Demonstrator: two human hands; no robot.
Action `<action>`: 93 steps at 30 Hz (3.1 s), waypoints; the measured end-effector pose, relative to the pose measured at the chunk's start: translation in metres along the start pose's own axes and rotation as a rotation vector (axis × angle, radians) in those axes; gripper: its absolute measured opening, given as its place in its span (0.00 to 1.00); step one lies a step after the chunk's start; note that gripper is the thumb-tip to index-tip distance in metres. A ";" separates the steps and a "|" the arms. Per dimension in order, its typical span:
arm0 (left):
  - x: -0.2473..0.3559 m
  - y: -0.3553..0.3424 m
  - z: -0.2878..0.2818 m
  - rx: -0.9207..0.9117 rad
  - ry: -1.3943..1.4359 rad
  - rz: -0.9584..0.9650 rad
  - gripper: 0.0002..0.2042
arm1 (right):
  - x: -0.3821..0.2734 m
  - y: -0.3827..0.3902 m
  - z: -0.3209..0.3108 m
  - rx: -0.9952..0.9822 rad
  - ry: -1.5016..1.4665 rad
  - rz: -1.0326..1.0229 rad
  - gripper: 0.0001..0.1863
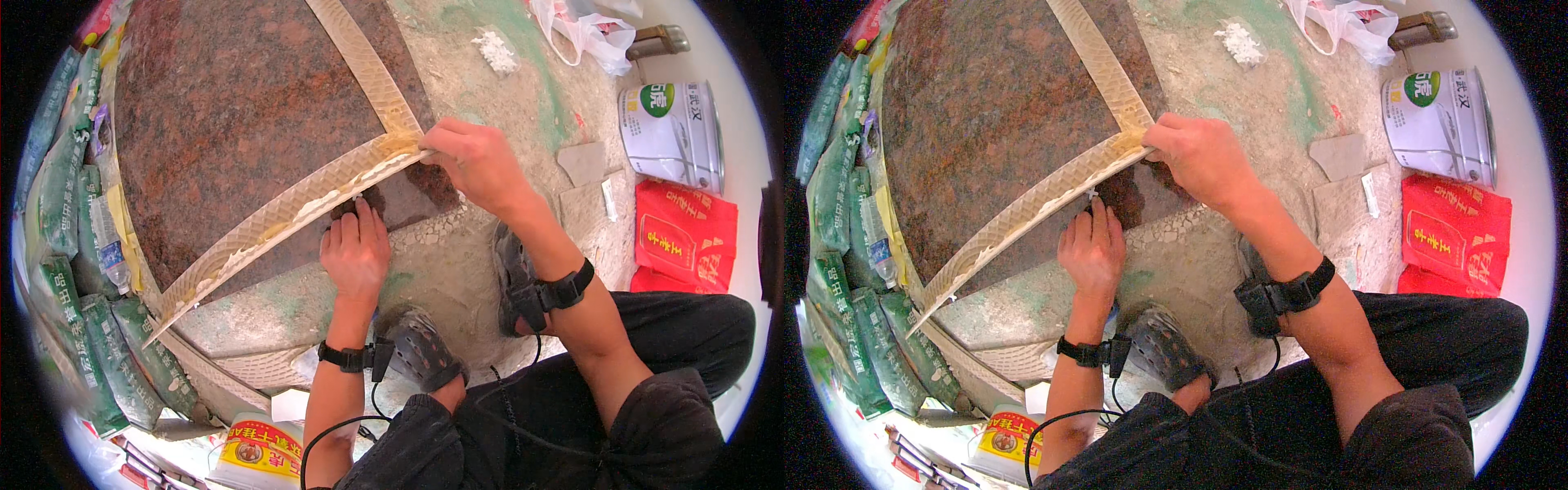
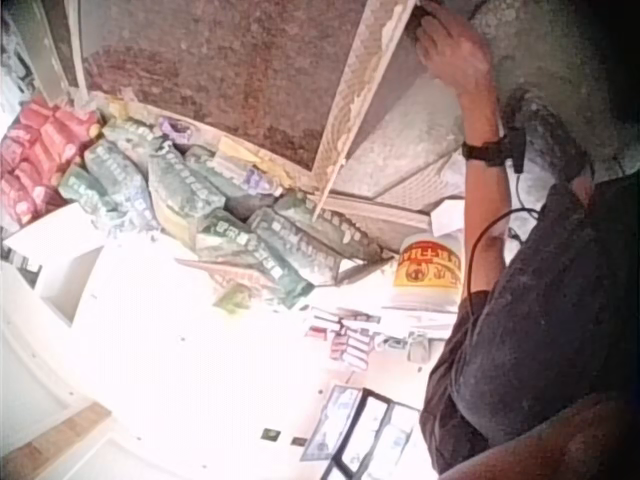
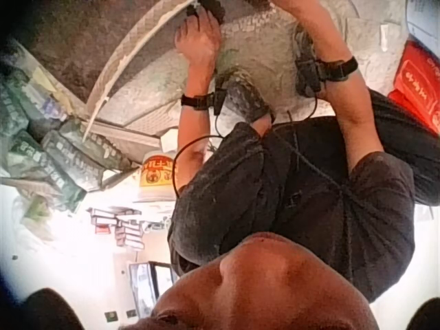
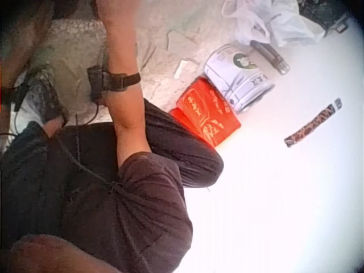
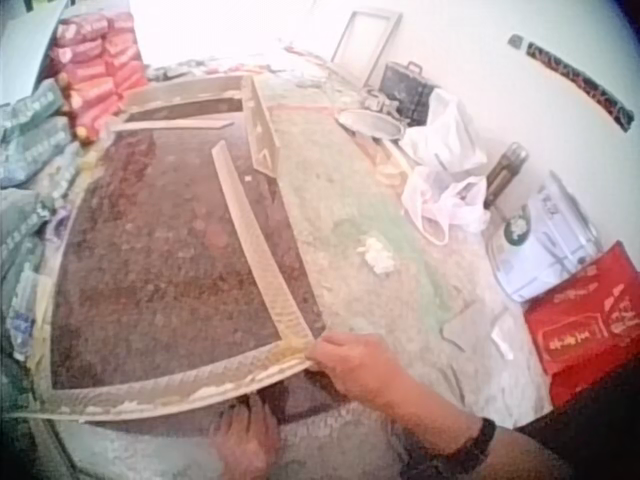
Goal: Preparing and applying adhesive to a tile piece for installation on a wall edge.
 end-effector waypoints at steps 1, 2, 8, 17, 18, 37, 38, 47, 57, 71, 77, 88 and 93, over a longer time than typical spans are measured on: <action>0.000 0.000 0.000 0.002 0.007 -0.006 0.13 | 0.000 0.000 0.000 -0.003 -0.007 -0.007 0.08; 0.000 0.000 0.000 -0.010 0.008 -0.010 0.13 | 0.001 0.000 0.000 -0.007 -0.014 -0.014 0.08; 0.001 0.000 -0.001 -0.023 0.006 -0.015 0.13 | 0.002 0.001 0.000 -0.009 -0.017 -0.021 0.08; 0.001 -0.001 -0.001 -0.014 0.020 -0.013 0.12 | 0.002 0.002 0.000 -0.026 0.011 -0.021 0.08; 0.001 0.000 -0.001 -0.007 0.024 -0.010 0.12 | 0.001 0.003 0.000 -0.027 0.010 -0.022 0.08; -0.012 -0.043 -0.139 0.146 0.142 0.240 0.24 | -0.001 -0.001 -0.003 -0.026 -0.034 0.000 0.07; -0.019 -0.050 -0.153 0.146 0.138 0.245 0.24 | -0.001 0.000 -0.003 -0.032 -0.036 0.002 0.07; -0.089 -0.046 -0.191 -0.489 -0.093 -0.244 0.33 | -0.002 0.001 -0.003 -0.025 -0.040 -0.006 0.08; -0.111 -0.028 -0.179 -0.543 -0.094 -0.340 0.21 | -0.006 -0.031 -0.043 -0.067 -0.035 -0.098 0.17; -0.098 -0.037 -0.193 -0.512 -0.009 -0.241 0.28 | -0.013 -0.191 -0.325 -0.614 0.997 -0.505 0.16; -0.102 -0.022 -0.204 -0.440 0.131 -0.274 0.26 | -0.005 -0.214 -0.401 -0.554 0.904 -0.527 0.11; -0.096 -0.022 -0.215 -0.514 -0.261 -0.147 0.15 | 0.151 -0.061 -0.099 -0.484 0.022 -0.182 0.09; -0.090 -0.031 -0.211 -0.593 -0.356 -0.299 0.15 | 0.136 0.007 0.000 -0.381 -0.270 0.040 0.08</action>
Point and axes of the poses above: each hand's wrist, its own y-axis away from the middle knuckle, its own z-axis out of the palm, x = y × z, the point moved 2 cm from there along -y, towards the middle knuckle, and after that the axes turned 13 degrees about y, right-handed, at the moved point
